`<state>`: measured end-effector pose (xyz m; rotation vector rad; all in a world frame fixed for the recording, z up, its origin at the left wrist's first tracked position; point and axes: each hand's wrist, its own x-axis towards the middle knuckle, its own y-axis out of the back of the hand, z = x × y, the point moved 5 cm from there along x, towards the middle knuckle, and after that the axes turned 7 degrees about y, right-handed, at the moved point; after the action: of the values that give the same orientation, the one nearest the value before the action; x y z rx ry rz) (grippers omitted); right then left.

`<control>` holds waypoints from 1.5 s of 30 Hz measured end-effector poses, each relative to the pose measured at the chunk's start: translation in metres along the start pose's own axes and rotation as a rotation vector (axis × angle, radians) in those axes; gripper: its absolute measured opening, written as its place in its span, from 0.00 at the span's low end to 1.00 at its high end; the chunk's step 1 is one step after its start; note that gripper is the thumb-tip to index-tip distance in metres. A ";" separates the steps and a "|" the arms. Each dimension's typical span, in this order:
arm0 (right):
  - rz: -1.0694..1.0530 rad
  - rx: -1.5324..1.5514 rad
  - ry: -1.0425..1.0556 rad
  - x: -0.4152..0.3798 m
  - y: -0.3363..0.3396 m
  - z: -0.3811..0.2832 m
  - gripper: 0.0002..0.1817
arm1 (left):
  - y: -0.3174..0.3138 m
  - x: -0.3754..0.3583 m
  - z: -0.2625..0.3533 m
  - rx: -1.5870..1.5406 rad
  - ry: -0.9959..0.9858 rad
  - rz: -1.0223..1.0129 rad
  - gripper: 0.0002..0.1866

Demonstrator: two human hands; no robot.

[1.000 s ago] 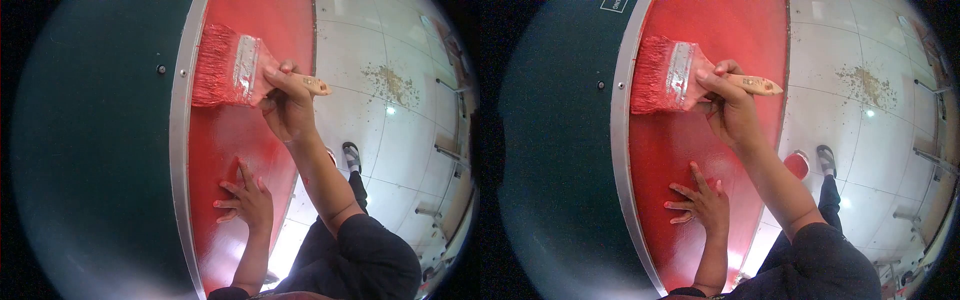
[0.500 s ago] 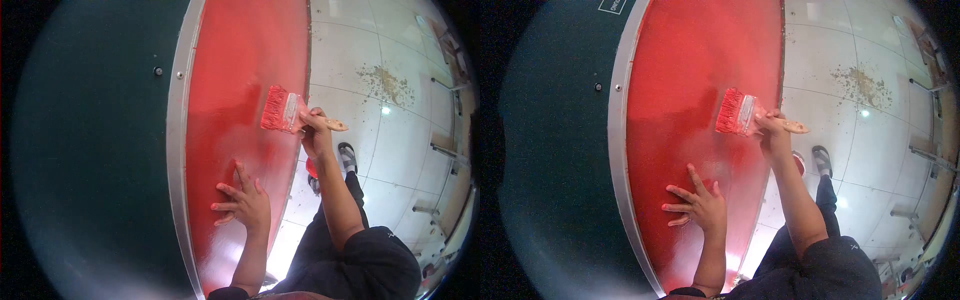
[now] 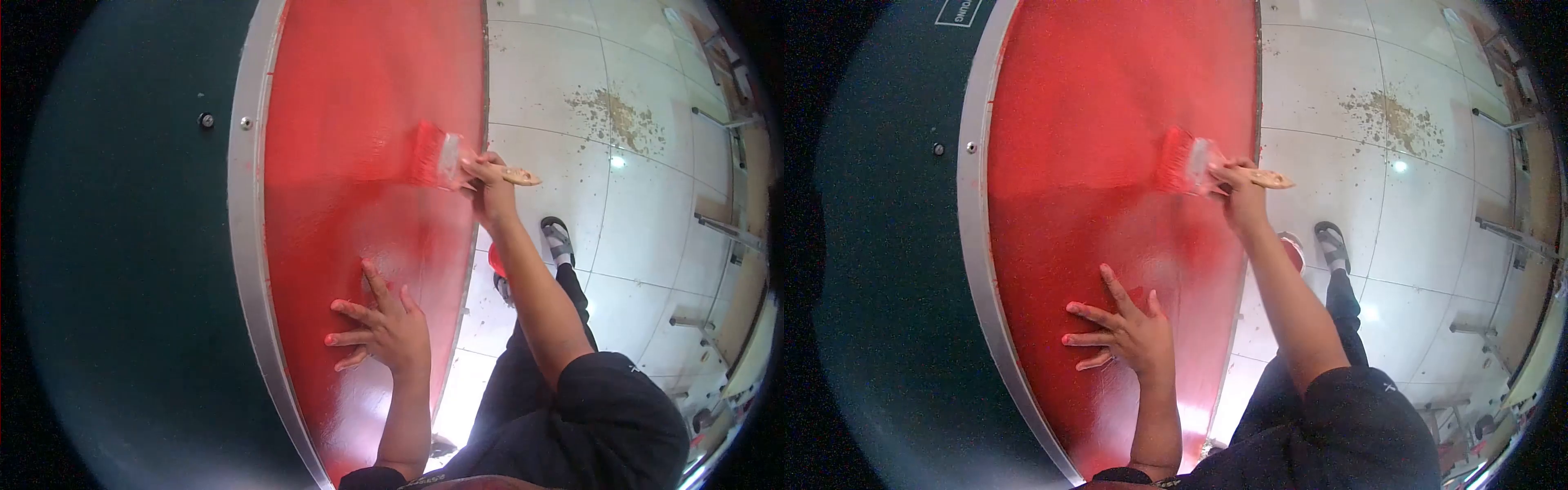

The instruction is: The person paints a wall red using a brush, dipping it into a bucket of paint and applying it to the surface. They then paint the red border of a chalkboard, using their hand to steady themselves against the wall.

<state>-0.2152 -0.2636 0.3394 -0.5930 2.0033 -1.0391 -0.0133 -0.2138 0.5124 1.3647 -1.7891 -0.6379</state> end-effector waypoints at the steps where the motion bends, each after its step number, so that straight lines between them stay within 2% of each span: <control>1: 0.048 -0.073 -0.004 0.004 0.024 0.001 0.17 | 0.000 0.000 0.000 0.001 -0.001 0.007 0.48; 3: 0.102 -0.144 -0.005 0.006 0.035 -0.005 0.17 | 0.000 0.001 0.001 0.005 -0.004 0.024 0.49; 5: 0.021 -0.115 0.050 0.004 0.013 -0.027 0.13 | 0.002 0.000 0.003 0.013 -0.007 0.032 0.50; 6: 0.026 -0.115 0.052 0.004 0.000 -0.035 0.13 | 0.005 0.000 0.003 -0.001 0.023 0.007 0.50; 8: -0.131 0.022 0.102 0.006 -0.045 -0.053 0.16 | 0.008 0.001 0.004 -0.012 0.049 -0.017 0.50; 10: -0.188 0.068 0.109 0.001 -0.090 -0.068 0.17 | 0.008 0.002 0.003 -0.019 0.052 -0.027 0.51; 12: -0.251 0.114 0.115 0.004 -0.107 -0.064 0.17 | 0.006 0.002 0.003 -0.017 0.052 -0.026 0.51; 14: -0.227 0.096 0.045 0.012 -0.099 -0.043 0.17 | 0.006 0.001 0.001 -0.017 0.054 -0.026 0.51; 17: -0.076 -0.019 -0.002 0.040 -0.005 0.004 0.17 | 0.006 0.003 0.002 -0.022 0.053 -0.035 0.51; 18: -0.080 -0.021 -0.001 0.043 0.013 0.004 0.17 | 0.006 0.003 0.002 -0.019 0.055 -0.045 0.51; 19: 0.008 -0.092 -0.038 0.039 0.034 0.003 0.16 | 0.006 0.001 0.001 -0.014 0.051 -0.057 0.52; 20: 0.096 -0.163 -0.072 0.036 0.039 -0.002 0.15 | 0.004 0.002 0.000 -0.019 0.046 -0.057 0.52; 21: 0.093 -0.166 -0.064 0.038 0.036 -0.008 0.15 | 0.002 0.001 -0.002 -0.003 0.023 -0.021 0.52; 23: -0.035 -0.103 0.002 0.045 0.012 -0.026 0.16 | 0.000 -0.001 -0.002 0.020 0.000 0.018 0.51; 27: -0.291 0.152 0.073 0.029 -0.124 -0.085 0.13 | -0.001 -0.001 -0.001 0.020 0.012 0.006 0.51; 30: -0.368 0.241 0.078 0.002 -0.187 -0.106 0.13 | 0.000 0.000 0.001 0.024 0.034 -0.007 0.52; 34: -0.337 0.178 -0.036 -0.009 -0.166 -0.069 0.13 | -0.001 -0.001 0.001 0.024 0.055 -0.010 0.53; 37: -0.082 0.097 -0.132 -0.005 -0.082 -0.028 0.13 | 0.000 0.000 0.002 0.030 0.048 -0.001 0.52; 40: 0.033 -0.072 -0.112 -0.011 -0.003 -0.021 0.14 | -0.003 0.000 0.000 0.030 0.051 -0.011 0.53; 43: 0.098 -0.123 -0.088 -0.021 0.009 -0.031 0.14 | -0.004 -0.001 0.000 0.046 0.014 0.031 0.51; 44: 0.098 -0.124 -0.092 -0.022 -0.009 -0.037 0.14 | -0.005 -0.001 0.000 0.049 0.016 0.029 0.51; 45: 0.005 -0.052 -0.064 -0.021 -0.037 -0.043 0.14 | -0.005 0.000 0.000 0.040 0.012 0.043 0.51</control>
<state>-0.2357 -0.2494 0.3943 -0.6408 1.9803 -0.9559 -0.0110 -0.2150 0.5085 1.3505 -1.8254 -0.5719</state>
